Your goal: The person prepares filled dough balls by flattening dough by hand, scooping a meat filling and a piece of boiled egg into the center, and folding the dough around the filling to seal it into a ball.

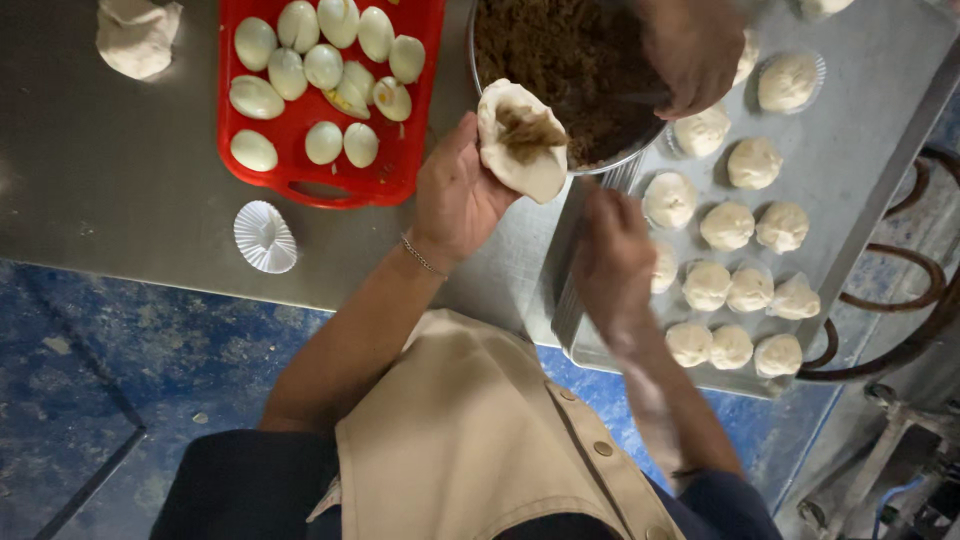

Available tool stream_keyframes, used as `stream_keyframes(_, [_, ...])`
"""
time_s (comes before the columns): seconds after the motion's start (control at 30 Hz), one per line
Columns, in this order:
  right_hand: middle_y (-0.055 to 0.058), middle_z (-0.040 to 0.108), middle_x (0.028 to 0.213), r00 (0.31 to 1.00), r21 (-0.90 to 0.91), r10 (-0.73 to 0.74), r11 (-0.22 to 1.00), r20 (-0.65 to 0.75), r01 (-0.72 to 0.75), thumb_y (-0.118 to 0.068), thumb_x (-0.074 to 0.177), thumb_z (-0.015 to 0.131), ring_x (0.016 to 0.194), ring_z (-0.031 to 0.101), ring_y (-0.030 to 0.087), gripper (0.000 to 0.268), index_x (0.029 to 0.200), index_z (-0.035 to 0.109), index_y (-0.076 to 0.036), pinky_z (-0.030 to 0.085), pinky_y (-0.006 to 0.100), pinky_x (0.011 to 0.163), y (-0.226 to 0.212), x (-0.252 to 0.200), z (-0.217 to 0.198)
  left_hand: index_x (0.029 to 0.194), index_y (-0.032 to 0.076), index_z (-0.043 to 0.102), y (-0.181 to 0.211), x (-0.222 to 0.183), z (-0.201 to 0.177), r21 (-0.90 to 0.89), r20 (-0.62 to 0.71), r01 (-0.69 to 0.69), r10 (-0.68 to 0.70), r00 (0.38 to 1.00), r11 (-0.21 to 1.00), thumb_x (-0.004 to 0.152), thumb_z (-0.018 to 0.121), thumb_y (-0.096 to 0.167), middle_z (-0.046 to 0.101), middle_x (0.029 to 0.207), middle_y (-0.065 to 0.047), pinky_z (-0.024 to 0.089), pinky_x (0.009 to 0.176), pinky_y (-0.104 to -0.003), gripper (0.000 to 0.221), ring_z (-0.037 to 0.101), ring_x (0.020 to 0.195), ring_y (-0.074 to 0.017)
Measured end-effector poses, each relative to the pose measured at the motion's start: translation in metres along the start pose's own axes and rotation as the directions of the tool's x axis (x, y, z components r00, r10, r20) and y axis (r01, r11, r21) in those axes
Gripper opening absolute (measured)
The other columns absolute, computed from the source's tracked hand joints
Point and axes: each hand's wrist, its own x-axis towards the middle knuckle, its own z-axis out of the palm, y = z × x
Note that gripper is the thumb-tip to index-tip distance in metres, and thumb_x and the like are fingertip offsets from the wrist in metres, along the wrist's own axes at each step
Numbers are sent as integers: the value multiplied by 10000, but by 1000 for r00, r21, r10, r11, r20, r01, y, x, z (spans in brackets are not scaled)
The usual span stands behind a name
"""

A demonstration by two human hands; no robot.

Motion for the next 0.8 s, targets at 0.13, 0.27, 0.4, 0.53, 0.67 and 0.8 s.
stream_keyframes(0.13, [216,633,1134,993,-22,-112,994,-38,111,52,966,580,968,680,347,412,1375,616,29,582,399,815,-1,-20,22,1499,-15,418,3,-4,7,119,-37,-35,39,999,992,1090,558,372,555,1439,-184,494,1160,-510,581,563,1349,-312])
stream_keyframes(0.27, [122,591,955,658,813,598,19,457,-581,-54,1123,668,749,517,165,230,1335,691,31,412,271,591,13,-19,39,1471,18,433,11,-8,-1,242,-102,-12,38,994,970,1055,625,266,570,1393,-142,532,1128,-482,521,591,1316,-272])
stream_keyframes(0.4, [129,680,1134,982,383,146,906,122,-182,70,1010,636,953,686,181,329,1326,672,-13,543,275,813,1,-12,5,1434,-4,470,19,-10,-14,278,-116,-14,48,992,960,1046,666,231,606,1362,-148,547,1099,-440,494,607,1291,-260])
stream_keyframes(0.53, [131,673,1120,995,320,71,943,71,-90,78,994,649,928,690,183,340,1317,663,-26,548,284,793,-14,0,0,1442,-7,477,25,-12,-26,300,-163,-12,63,985,954,1044,653,249,614,1351,-145,552,1092,-426,505,613,1274,-248])
stream_keyframes(0.67, [132,676,1047,984,173,134,973,120,-154,88,968,618,721,651,205,397,1343,669,-31,526,330,642,-1,11,-14,1472,-28,472,36,-20,-34,303,-165,-57,112,980,951,1062,611,267,620,1352,-162,538,1140,-414,524,621,1286,-253])
stream_keyframes(0.8, [156,680,974,974,-208,-22,976,226,71,-2,874,698,729,679,311,412,1285,699,-22,550,422,613,22,31,-13,1467,-16,443,41,-31,-40,328,-199,-46,117,973,943,1065,578,270,601,1385,-131,503,1134,-419,511,605,1295,-236])
